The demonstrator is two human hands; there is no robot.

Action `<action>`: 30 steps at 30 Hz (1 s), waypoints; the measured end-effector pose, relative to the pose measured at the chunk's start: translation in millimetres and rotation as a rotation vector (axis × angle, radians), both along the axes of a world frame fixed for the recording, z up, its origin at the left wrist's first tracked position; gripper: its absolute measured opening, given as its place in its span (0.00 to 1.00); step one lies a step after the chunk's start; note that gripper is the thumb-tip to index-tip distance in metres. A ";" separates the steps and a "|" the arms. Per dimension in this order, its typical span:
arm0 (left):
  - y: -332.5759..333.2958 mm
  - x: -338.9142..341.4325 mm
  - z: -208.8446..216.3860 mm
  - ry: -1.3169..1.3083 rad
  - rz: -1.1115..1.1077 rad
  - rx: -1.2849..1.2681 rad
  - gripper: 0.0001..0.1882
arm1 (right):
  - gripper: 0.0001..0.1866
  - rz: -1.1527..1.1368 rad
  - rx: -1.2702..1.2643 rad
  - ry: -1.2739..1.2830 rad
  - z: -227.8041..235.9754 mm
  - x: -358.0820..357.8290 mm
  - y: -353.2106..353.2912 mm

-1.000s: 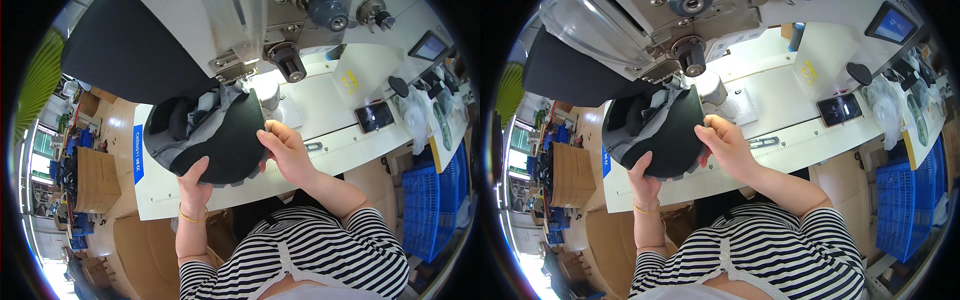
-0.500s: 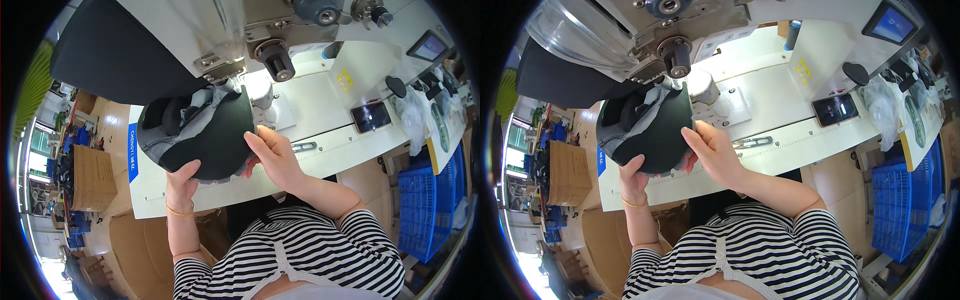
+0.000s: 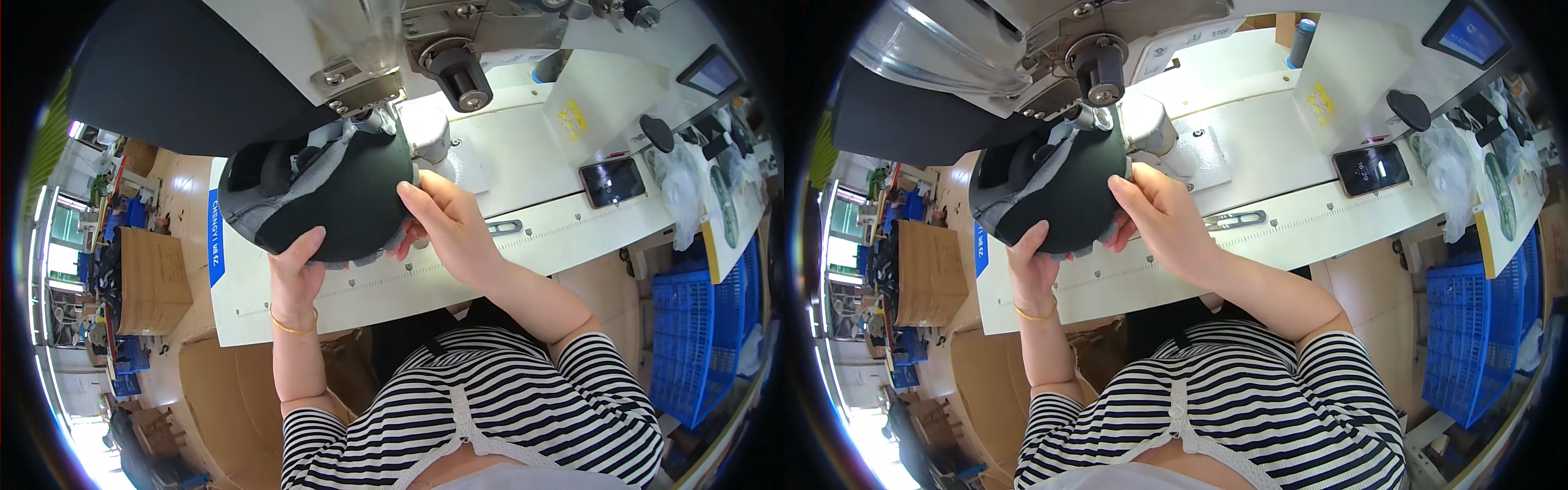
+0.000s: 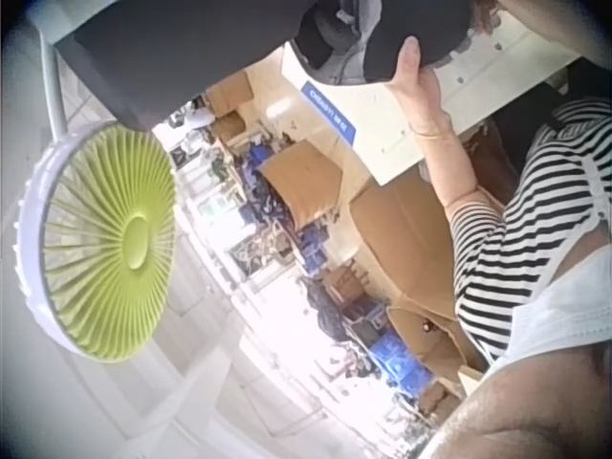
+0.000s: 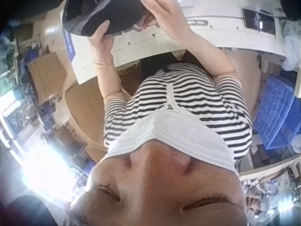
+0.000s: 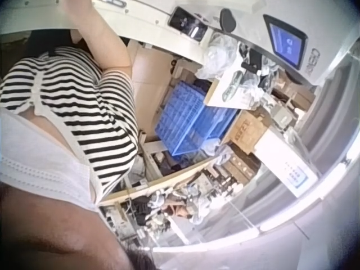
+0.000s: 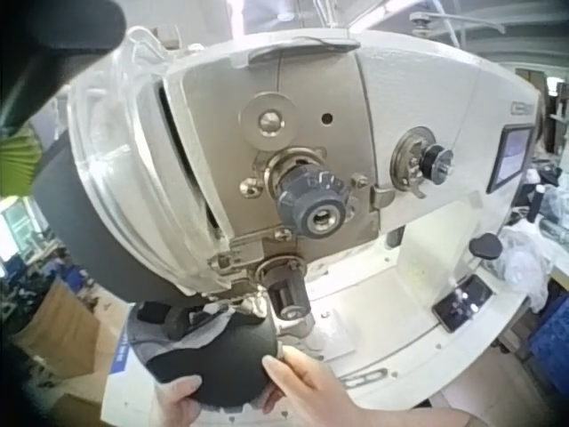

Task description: The recorder is sewing and sorting black shoe upper components at a sewing machine station in a factory.

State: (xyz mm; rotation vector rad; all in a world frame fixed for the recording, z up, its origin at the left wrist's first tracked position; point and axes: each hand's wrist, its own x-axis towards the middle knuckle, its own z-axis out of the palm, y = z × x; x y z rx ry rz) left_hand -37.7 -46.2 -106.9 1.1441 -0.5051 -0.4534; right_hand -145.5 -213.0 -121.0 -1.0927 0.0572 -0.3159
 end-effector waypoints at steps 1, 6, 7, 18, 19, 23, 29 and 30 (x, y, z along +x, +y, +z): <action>-2.4 1.1 0.1 0.001 -0.004 -0.001 0.27 | 0.14 -0.003 -0.023 0.003 0.7 1.8 -1.6; -8.1 8.9 2.4 -0.026 -0.051 -0.028 0.24 | 0.14 -0.029 -0.031 -0.017 3.0 9.0 -5.9; -8.7 9.9 3.4 -0.027 -0.048 -0.027 0.24 | 0.14 -0.029 -0.030 -0.020 3.6 10.0 -5.4; -21.6 7.1 0.2 -0.013 0.018 -0.009 0.20 | 0.15 -0.026 0.024 -0.051 1.7 14.6 -8.2; -22.2 7.2 -2.2 -0.013 0.014 -0.008 0.20 | 0.15 -0.032 0.035 -0.057 0.4 15.4 -8.7; -23.9 8.2 -10.7 -0.039 0.135 0.007 0.18 | 0.14 -0.035 0.038 -0.052 2.5 16.3 -10.0; -36.4 -4.7 -7.6 -0.030 0.146 -0.068 0.18 | 0.14 -0.025 0.031 -0.081 1.1 17.2 -11.7; -39.6 -8.9 -6.8 -0.016 0.171 -0.095 0.18 | 0.14 -0.026 0.026 -0.067 1.2 17.2 -12.1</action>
